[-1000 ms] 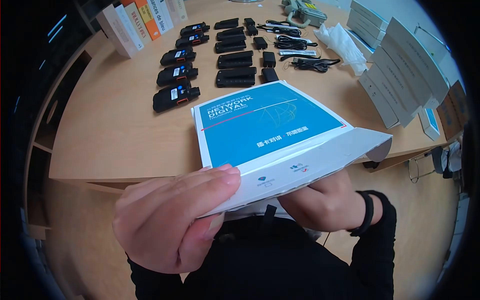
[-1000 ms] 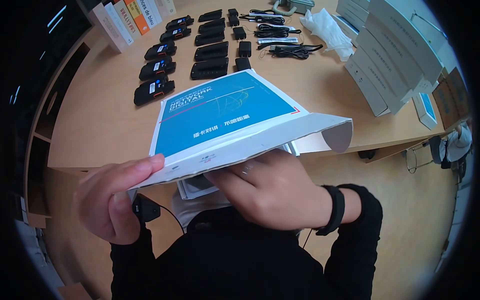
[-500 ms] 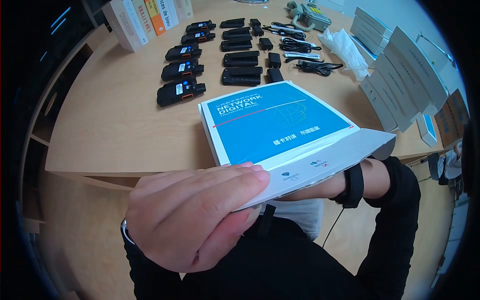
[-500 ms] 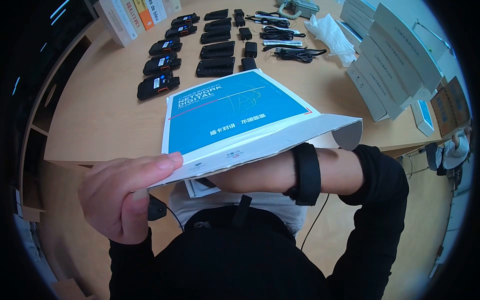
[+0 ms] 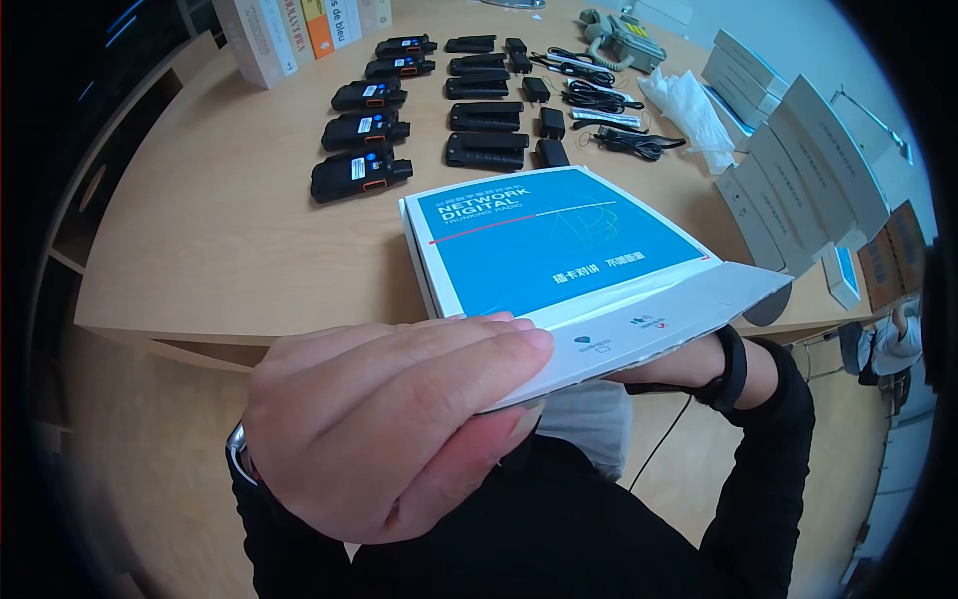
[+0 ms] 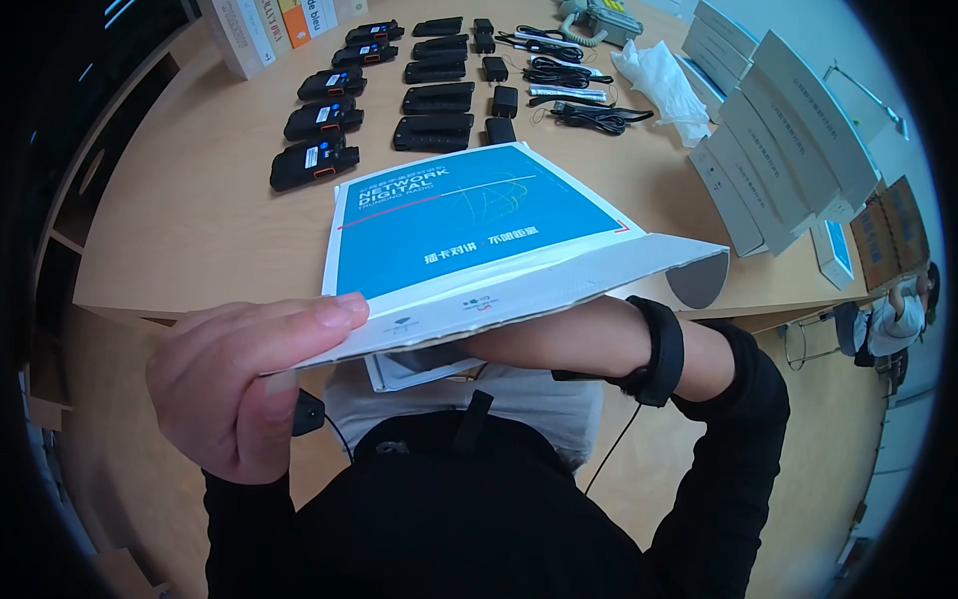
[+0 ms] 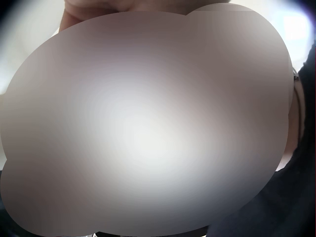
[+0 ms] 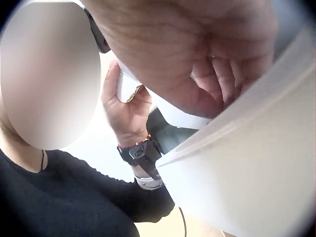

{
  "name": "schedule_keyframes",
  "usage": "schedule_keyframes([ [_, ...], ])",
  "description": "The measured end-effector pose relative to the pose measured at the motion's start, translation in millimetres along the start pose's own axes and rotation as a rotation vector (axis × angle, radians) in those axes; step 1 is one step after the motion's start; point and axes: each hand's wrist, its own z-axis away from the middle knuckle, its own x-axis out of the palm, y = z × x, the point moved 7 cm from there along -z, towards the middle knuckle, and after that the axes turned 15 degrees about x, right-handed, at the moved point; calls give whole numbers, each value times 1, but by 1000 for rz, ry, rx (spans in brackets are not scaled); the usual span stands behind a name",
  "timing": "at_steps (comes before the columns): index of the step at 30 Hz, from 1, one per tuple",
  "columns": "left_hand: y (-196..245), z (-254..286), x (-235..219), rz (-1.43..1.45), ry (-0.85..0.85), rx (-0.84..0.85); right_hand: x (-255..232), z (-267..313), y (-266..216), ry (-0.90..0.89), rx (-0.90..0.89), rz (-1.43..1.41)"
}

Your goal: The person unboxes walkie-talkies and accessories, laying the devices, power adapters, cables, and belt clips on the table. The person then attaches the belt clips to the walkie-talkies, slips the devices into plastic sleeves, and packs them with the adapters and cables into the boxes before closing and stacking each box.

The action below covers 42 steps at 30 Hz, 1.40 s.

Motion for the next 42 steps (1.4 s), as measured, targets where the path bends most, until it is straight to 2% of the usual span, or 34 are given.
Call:
schedule_keyframes([
  [11, -2, 5, -2, 23, -3, 5, -2, 15, -18, 62, -30, 125],
  [12, -2, 7, -4, 22, 5, 13, -4, 30, -19, 37, -69, 224],
  [13, -2, 10, -6, 23, 13, 21, -13, 42, -24, 68, -97, 202],
  [14, -1, 13, -7, 26, 15, 26, -30, 60, -36, 271, -144, 227],
  [15, -2, 18, -8, 62, 30, 9, -40, 80, -34, 348, -126, 256],
  [16, -3, 22, -9, 95, 44, -7, -47, 96, -31, 514, -32, 331],
  [17, -4, 26, -7, 92, 45, -2, -50, 123, -12, 637, 206, 185],
  [18, -2, 30, -2, 104, 7, 50, -46, 146, 9, 765, 108, -103],
  [19, 0, 36, 4, 117, -34, 104, -42, 155, 20, 716, 49, -100],
  [21, 1, 54, 13, 140, -119, 89, -32, 179, 45, 947, 116, -191],
  [22, -2, 59, 17, 91, -146, 62, -31, 179, 45, 964, 118, -191],
  [23, -2, 63, 20, 42, -170, 36, -29, 172, 49, 905, 196, -212],
  [24, -3, 63, 18, 70, -100, -98, -27, 167, 54, 844, 274, -235],
  [25, 1, 67, 20, 76, -107, -86, -20, 162, 59, 708, 303, -262],
  [27, -3, 85, 22, 46, -99, -161, -12, 144, 47, 592, 331, -68],
  [28, -4, 96, 28, 178, -26, -237, -10, 141, 46, 602, 322, -66],
  [29, -5, 98, 31, 166, -28, -227, -8, 139, 47, 628, 307, -124],
  [31, -1, 98, 38, 88, -119, -142, -9, 136, 48, 652, 268, -186],
  [33, 0, 96, 39, 30, -149, -113, -11, 133, 50, 669, 348, 11],
  [34, 0, 99, 41, 8, -169, -107, -11, 129, 46, 688, 314, 113],
  [37, 2, 100, 43, -23, -176, -123, -7, 128, 41, 632, 329, 183],
  [42, 5, 118, 54, -99, -92, -165, 1, 124, 41, 738, 314, 185],
])
